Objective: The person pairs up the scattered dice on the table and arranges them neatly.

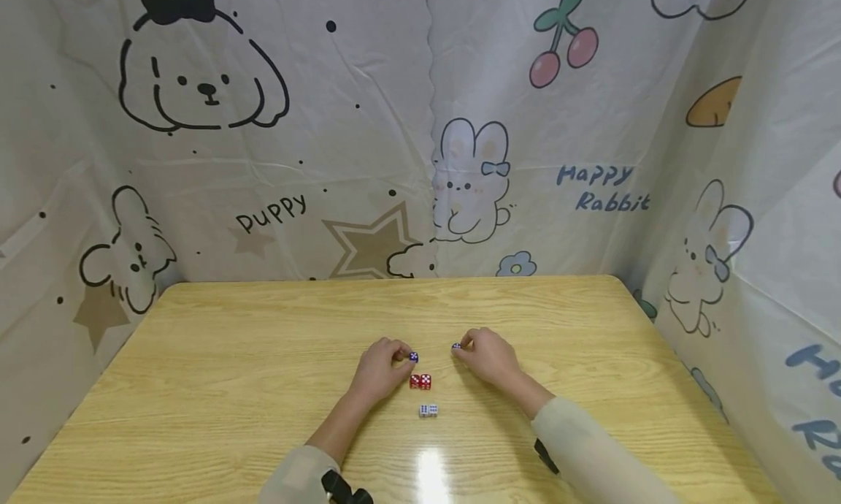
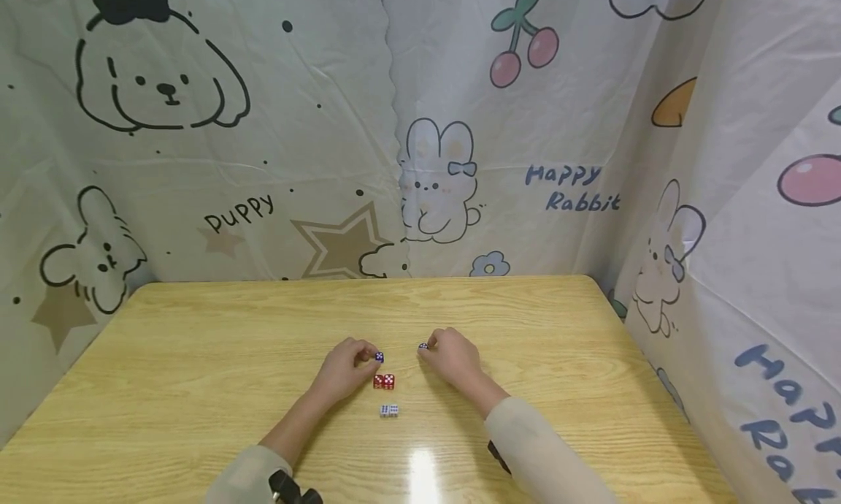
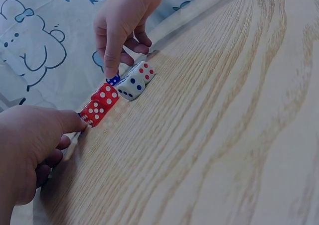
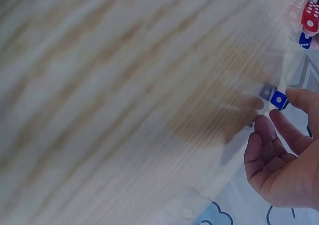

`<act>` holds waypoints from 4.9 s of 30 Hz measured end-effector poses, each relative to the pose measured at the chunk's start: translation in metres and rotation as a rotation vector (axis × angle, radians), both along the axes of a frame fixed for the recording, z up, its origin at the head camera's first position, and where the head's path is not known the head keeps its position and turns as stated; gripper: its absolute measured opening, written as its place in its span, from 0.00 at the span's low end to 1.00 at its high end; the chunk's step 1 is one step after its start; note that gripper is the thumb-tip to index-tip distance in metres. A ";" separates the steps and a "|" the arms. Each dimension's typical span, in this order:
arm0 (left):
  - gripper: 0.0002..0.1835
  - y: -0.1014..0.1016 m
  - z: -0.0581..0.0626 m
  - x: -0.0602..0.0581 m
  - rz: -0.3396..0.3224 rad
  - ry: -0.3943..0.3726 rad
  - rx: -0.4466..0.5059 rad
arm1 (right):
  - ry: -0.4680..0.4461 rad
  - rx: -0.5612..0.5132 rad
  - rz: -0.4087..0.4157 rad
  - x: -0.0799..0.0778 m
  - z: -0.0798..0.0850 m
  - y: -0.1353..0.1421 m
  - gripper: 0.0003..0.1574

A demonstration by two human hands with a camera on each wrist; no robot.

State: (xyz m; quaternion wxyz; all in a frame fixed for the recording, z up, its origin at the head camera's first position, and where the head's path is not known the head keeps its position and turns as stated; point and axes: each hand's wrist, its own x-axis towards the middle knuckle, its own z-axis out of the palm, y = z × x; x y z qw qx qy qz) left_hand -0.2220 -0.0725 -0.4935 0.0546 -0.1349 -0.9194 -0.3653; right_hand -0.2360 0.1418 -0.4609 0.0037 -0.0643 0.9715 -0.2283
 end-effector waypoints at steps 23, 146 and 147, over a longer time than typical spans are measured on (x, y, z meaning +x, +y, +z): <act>0.07 0.001 -0.001 -0.002 0.021 -0.040 -0.029 | -0.021 -0.050 0.035 -0.001 0.001 -0.001 0.13; 0.14 -0.001 0.001 -0.003 0.015 -0.124 0.030 | -0.137 -0.122 0.232 -0.003 0.010 -0.037 0.16; 0.14 -0.002 0.001 -0.004 0.014 -0.128 0.035 | -0.130 -0.122 0.231 -0.003 0.011 -0.036 0.16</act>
